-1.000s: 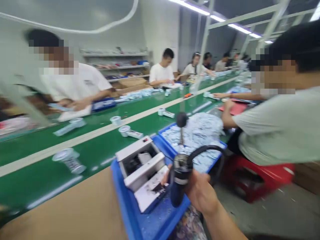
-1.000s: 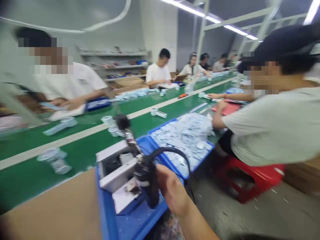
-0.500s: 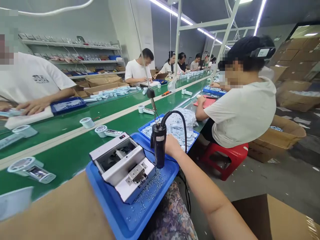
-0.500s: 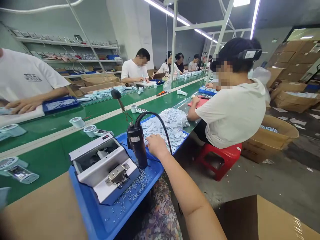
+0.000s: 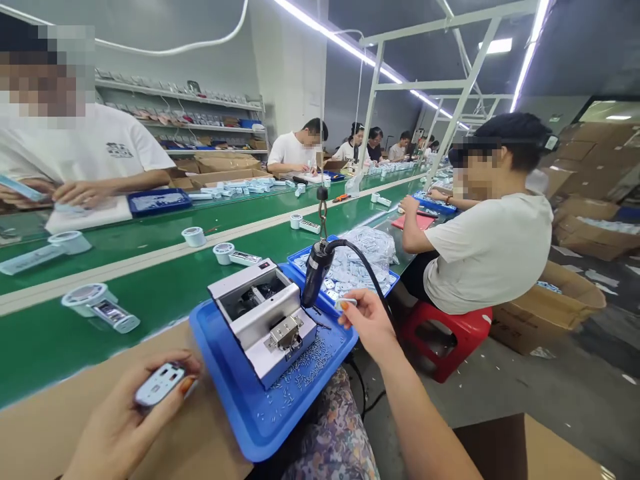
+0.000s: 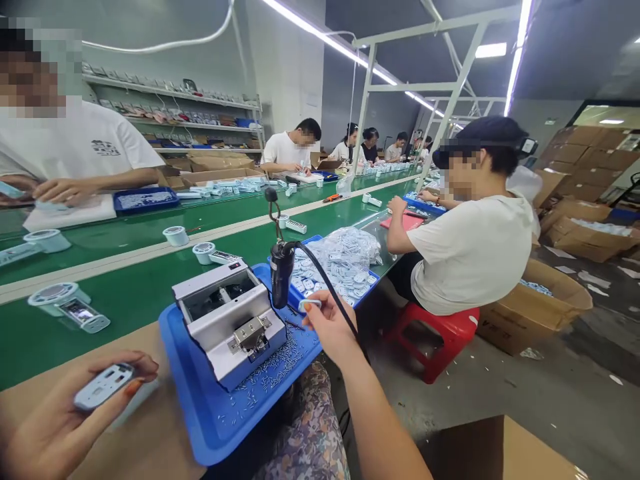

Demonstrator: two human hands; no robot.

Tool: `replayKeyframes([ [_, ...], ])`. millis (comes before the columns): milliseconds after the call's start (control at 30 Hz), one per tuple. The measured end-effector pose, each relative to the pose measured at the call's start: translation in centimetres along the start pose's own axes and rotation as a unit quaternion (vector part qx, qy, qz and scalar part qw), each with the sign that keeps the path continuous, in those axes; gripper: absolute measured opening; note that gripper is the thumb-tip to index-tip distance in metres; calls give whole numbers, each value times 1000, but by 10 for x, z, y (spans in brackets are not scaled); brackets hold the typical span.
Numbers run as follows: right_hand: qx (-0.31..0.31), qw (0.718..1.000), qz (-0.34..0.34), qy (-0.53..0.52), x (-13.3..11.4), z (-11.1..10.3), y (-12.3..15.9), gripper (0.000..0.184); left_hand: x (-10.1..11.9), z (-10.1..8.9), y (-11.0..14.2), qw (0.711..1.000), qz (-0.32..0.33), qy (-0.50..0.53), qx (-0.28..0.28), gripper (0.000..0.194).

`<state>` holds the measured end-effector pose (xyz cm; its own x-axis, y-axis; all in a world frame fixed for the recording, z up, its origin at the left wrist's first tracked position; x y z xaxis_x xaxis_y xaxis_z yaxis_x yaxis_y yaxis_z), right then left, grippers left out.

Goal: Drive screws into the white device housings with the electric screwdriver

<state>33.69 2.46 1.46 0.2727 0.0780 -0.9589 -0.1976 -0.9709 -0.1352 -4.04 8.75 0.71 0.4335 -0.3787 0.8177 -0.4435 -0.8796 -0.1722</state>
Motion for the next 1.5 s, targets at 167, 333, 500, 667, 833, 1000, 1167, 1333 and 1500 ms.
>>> replayKeyframes([
  [167, -97, 984, -122, -91, -46, 56, 42, 26, 29, 27, 13, 993, 41, 108, -22, 30],
  [333, -158, 914, -370, 57, -105, 116, 50, 37, 50, 51, 20, 993, 79, 85, -28, 53],
  [500, -197, 899, -378, 100, -113, 138, 41, 37, 44, 51, 27, 991, 83, 101, -43, 59],
  [667, -298, 883, -359, 49, -109, 140, 18, 26, 37, 46, 27, 985, 86, 128, -81, 59],
  [833, -294, 809, -485, 157, -114, 154, 21, 29, 38, 49, 22, 975, 132, 147, -102, 58],
  [1000, -236, 768, -521, 287, -117, 152, 34, 27, 38, 46, 22, 972, 146, 156, -101, 53],
  [1167, -191, 764, -525, 323, -112, 146, 41, 26, 34, 44, 22, 970, 142, 169, -105, 57],
  [1333, -179, 780, -521, 297, -98, 148, 46, 34, 30, 46, 24, 965, 140, 194, -106, 67],
  [1500, -173, 809, -489, 276, -90, 151, 45, 42, 31, 43, 37, 972, 171, 157, -30, 51],
])
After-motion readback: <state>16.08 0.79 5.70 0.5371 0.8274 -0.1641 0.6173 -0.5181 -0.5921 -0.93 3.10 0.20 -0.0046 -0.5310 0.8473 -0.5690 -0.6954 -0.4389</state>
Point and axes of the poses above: each hand's wrist, its own y-axis away from the middle knuckle, its own z-axis out of the palm, x = y × z, the point moved 6 cm from there along -y, towards the middle knuckle, and after that the axes turned 15 degrees about -x, right-handed, at the moved point
